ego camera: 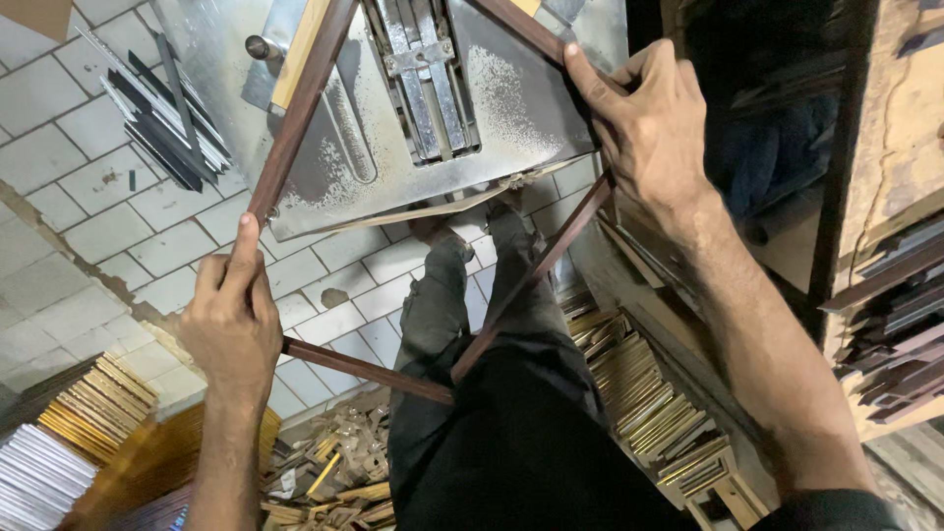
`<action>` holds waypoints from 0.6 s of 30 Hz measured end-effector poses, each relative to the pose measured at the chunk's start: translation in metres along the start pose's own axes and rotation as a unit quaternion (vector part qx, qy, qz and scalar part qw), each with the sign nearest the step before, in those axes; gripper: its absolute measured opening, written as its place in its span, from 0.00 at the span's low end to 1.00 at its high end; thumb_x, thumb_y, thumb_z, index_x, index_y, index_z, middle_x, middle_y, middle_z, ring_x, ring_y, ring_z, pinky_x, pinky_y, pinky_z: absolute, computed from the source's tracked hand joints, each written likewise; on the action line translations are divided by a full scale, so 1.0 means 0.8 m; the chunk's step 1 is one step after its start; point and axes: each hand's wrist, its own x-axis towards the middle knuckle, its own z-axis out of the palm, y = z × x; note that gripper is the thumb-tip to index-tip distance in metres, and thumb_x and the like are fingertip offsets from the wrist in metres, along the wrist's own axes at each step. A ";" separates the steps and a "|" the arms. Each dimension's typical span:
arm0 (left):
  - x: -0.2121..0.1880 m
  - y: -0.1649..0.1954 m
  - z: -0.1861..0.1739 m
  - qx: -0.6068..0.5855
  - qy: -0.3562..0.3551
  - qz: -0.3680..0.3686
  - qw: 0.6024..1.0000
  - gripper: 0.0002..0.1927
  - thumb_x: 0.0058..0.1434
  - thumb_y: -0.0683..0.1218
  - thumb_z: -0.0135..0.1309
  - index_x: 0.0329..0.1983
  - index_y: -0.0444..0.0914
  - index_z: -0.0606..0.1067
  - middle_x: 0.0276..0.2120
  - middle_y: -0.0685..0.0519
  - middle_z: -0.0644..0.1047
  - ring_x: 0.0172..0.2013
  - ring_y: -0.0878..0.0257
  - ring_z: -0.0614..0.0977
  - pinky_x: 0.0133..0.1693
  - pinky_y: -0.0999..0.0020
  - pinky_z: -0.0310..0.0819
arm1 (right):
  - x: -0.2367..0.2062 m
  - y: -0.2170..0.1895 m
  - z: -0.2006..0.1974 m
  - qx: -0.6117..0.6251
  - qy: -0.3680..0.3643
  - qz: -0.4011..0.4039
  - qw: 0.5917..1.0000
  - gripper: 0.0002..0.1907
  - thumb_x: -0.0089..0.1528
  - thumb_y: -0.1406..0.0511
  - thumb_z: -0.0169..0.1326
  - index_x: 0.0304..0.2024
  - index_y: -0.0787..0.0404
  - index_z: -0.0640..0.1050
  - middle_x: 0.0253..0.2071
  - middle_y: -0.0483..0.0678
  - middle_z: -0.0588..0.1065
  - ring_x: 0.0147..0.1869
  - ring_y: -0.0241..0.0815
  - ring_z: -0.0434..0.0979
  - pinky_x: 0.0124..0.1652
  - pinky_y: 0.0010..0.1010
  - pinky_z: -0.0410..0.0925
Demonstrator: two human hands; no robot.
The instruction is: The person repeatedly picks up two metal strips, joins them at a corner using a metal bending machine, and places the finished frame on a nearby table. The process is repeated multiple times with consistent handling of the strips and machine.
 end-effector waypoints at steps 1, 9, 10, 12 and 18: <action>-0.001 0.000 0.001 0.003 -0.002 -0.007 1.000 0.22 0.74 0.39 0.61 0.70 0.47 0.77 0.31 0.51 0.74 0.25 0.61 0.74 0.28 0.62 0.68 | 0.000 0.000 0.002 0.019 0.000 0.006 1.000 0.30 0.66 0.70 0.64 0.71 0.54 0.76 0.41 0.47 0.64 0.45 0.44 0.65 0.42 0.36 0.66; 0.041 0.019 0.018 -0.069 0.025 0.030 0.997 0.21 0.75 0.38 0.62 0.69 0.46 0.77 0.43 0.47 0.74 0.35 0.60 0.78 0.30 0.68 0.71 | 0.010 -0.005 0.008 0.051 0.030 -0.001 0.998 0.28 0.69 0.73 0.61 0.72 0.53 0.76 0.49 0.51 0.67 0.51 0.45 0.67 0.48 0.36 0.67; 0.054 0.026 0.023 -0.096 0.017 0.013 0.995 0.20 0.75 0.39 0.63 0.68 0.45 0.78 0.45 0.45 0.73 0.37 0.58 0.78 0.30 0.68 0.71 | 0.015 -0.007 0.010 0.055 0.036 0.002 0.998 0.28 0.69 0.74 0.61 0.71 0.54 0.76 0.49 0.51 0.67 0.52 0.46 0.67 0.48 0.38 0.67; 0.080 0.041 0.027 -0.053 0.050 0.065 0.995 0.20 0.76 0.40 0.63 0.69 0.47 0.78 0.49 0.45 0.69 0.49 0.53 0.71 0.46 0.61 0.68 | 0.027 -0.013 0.018 0.043 0.058 0.001 0.997 0.29 0.67 0.75 0.60 0.70 0.54 0.77 0.52 0.54 0.67 0.56 0.49 0.66 0.50 0.42 0.66; 0.159 0.098 0.048 -0.030 0.112 0.098 0.988 0.20 0.74 0.45 0.64 0.68 0.47 0.80 0.56 0.44 0.65 0.59 0.51 0.62 0.58 0.50 0.55 | 0.065 -0.034 0.047 0.032 0.112 0.014 0.993 0.22 0.64 0.68 0.61 0.61 0.53 0.82 0.53 0.57 0.68 0.60 0.54 0.62 0.58 0.53 0.57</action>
